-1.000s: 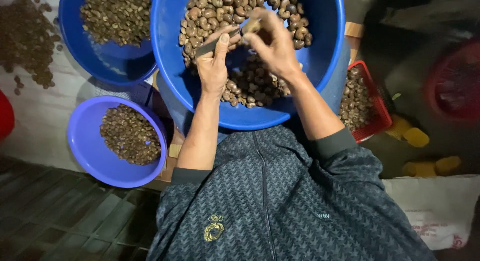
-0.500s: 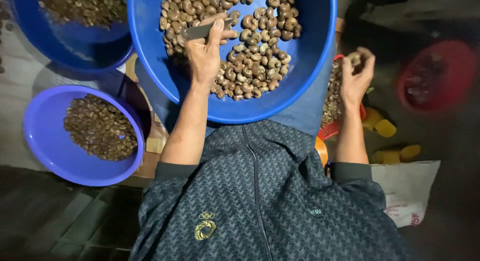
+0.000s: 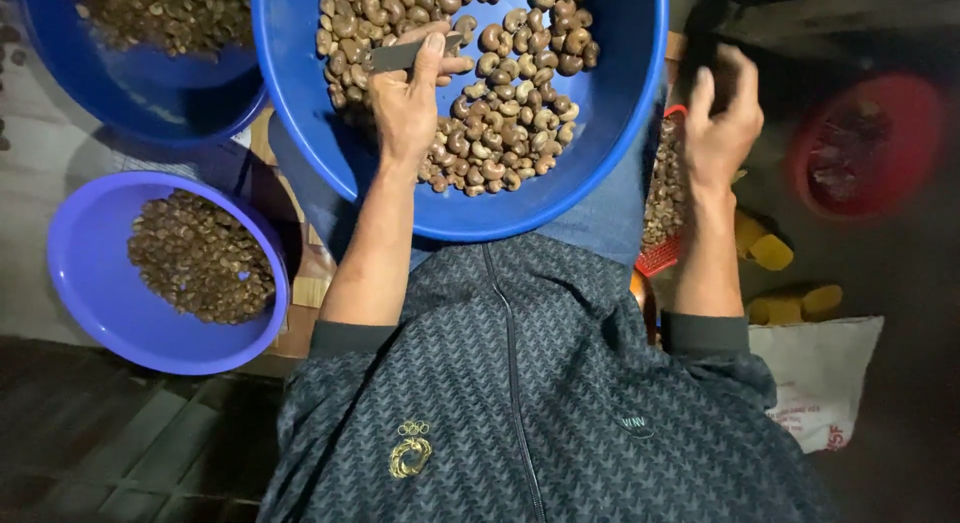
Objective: A person sits on the floor and uses a small knife to peel the outer layer off nuts one by one over a large blue plastic bowl.
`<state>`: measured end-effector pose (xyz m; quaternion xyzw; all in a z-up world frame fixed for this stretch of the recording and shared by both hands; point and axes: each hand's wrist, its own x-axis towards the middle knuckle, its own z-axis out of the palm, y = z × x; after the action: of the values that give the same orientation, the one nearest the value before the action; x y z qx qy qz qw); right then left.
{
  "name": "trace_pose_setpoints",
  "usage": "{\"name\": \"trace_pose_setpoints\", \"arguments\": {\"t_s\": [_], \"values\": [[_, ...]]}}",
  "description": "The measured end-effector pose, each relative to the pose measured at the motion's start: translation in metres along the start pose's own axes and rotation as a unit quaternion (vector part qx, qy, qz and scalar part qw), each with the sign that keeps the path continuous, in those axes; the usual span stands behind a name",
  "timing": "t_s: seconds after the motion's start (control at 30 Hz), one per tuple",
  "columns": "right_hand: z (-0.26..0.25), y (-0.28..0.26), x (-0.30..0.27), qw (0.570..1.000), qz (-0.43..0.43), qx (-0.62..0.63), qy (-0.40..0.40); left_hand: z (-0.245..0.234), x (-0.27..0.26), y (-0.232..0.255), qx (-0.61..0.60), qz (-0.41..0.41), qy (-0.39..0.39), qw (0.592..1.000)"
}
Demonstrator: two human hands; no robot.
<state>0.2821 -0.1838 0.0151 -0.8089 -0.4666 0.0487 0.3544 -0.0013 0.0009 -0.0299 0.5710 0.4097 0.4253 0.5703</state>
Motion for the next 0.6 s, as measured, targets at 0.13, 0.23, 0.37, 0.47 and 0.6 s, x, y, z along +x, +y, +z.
{"name": "trace_pose_setpoints", "arguments": {"t_s": [0.13,0.23,0.37,0.47,0.6], "values": [[0.022,-0.097,0.037,0.981,-0.148,0.12,-0.032,0.0,0.0,0.002,-0.017,0.008,0.007,1.0],[0.084,-0.105,0.051,0.964,-0.247,0.032,-0.093,0.0,-0.001,0.005,-0.017,0.014,0.018,1.0],[0.197,-0.057,0.05,0.922,-0.257,-0.228,-0.179,0.0,-0.001,0.012,-0.019,-0.006,0.033,0.999],[0.226,-0.048,0.038,0.931,-0.262,-0.233,-0.103,-0.001,-0.001,0.018,0.008,-0.008,0.042,0.999],[0.229,-0.046,0.033,0.935,-0.251,-0.24,-0.062,0.002,0.0,0.013,-0.004,-0.015,0.045,0.999]]}}
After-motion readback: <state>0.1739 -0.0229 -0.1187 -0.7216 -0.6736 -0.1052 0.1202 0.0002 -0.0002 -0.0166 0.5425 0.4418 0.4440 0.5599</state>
